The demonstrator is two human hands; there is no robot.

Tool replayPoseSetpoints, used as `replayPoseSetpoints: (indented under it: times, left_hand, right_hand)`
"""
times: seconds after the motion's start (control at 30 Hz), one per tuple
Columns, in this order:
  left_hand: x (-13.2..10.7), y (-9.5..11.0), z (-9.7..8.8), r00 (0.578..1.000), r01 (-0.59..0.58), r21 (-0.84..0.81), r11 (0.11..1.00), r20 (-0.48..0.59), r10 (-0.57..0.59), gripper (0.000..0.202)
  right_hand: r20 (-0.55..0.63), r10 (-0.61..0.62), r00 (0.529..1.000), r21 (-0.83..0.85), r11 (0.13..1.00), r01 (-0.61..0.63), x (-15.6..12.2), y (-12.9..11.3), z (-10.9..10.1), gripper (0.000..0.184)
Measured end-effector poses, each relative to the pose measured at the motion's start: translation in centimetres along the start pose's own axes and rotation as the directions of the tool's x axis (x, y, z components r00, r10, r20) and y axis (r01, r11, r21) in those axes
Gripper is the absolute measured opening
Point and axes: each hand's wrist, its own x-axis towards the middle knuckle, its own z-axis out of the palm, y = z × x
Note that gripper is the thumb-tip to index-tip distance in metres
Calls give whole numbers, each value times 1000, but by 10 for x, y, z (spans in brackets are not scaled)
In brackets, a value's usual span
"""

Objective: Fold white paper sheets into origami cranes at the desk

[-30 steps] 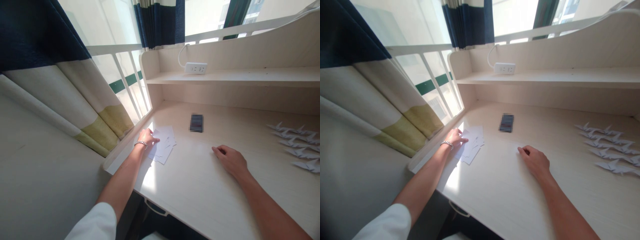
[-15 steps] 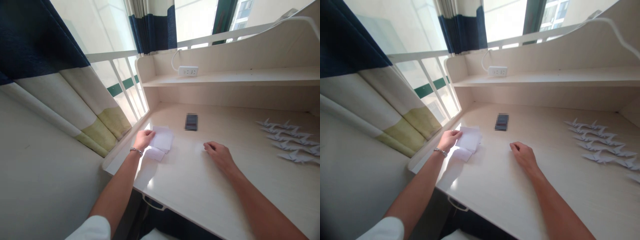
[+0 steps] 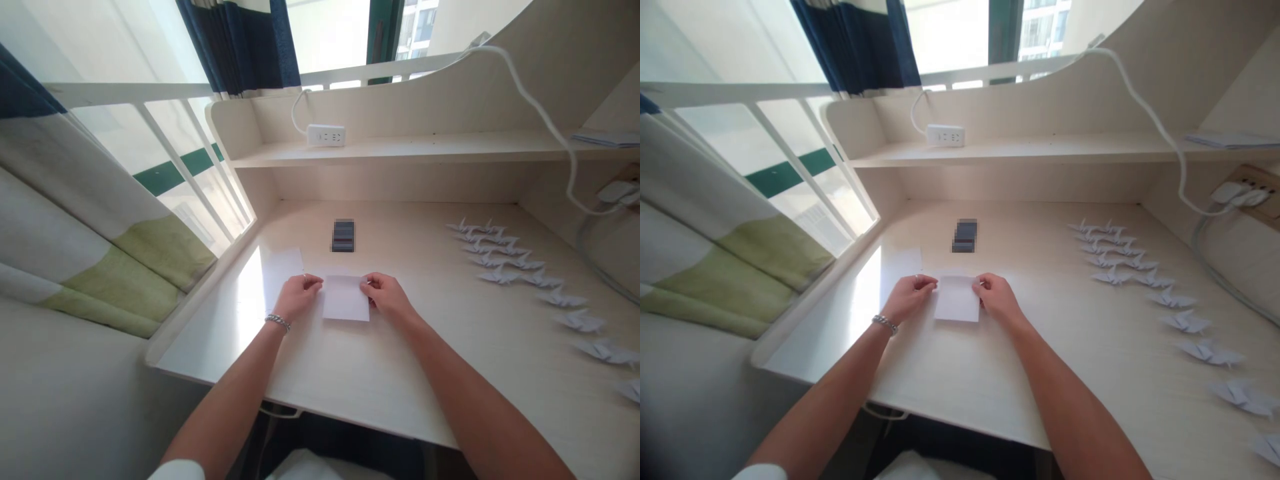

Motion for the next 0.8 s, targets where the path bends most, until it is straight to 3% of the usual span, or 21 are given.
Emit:
replayPoseSetpoints:
  times: [0.07,0.2,0.33,0.57,0.8]
  left_hand:
    - [14,-1,-1,999,0,108,994,-34,3,31]
    - [46,4,2,998,-58,256,965,41,49,55]
    - [62,9,6,996,-64,315,947,87,38,50]
    - [56,1,-5,999,2,231,973,42,-12,39]
    - [33,-27,-50,993,98,136,986,-85,-87,28]
  right_hand:
    - [-43,28,999,55,998,-26,4,2,-6,23]
    - [-52,83,995,123,989,-76,7,3,-13,20]
    - [-63,104,993,138,986,-94,8,0,-15,22]
    - [-100,119,988,144,984,-104,9,1,-20,23]
    - [-92,129,987,162,980,-113,7,4,-28,25]
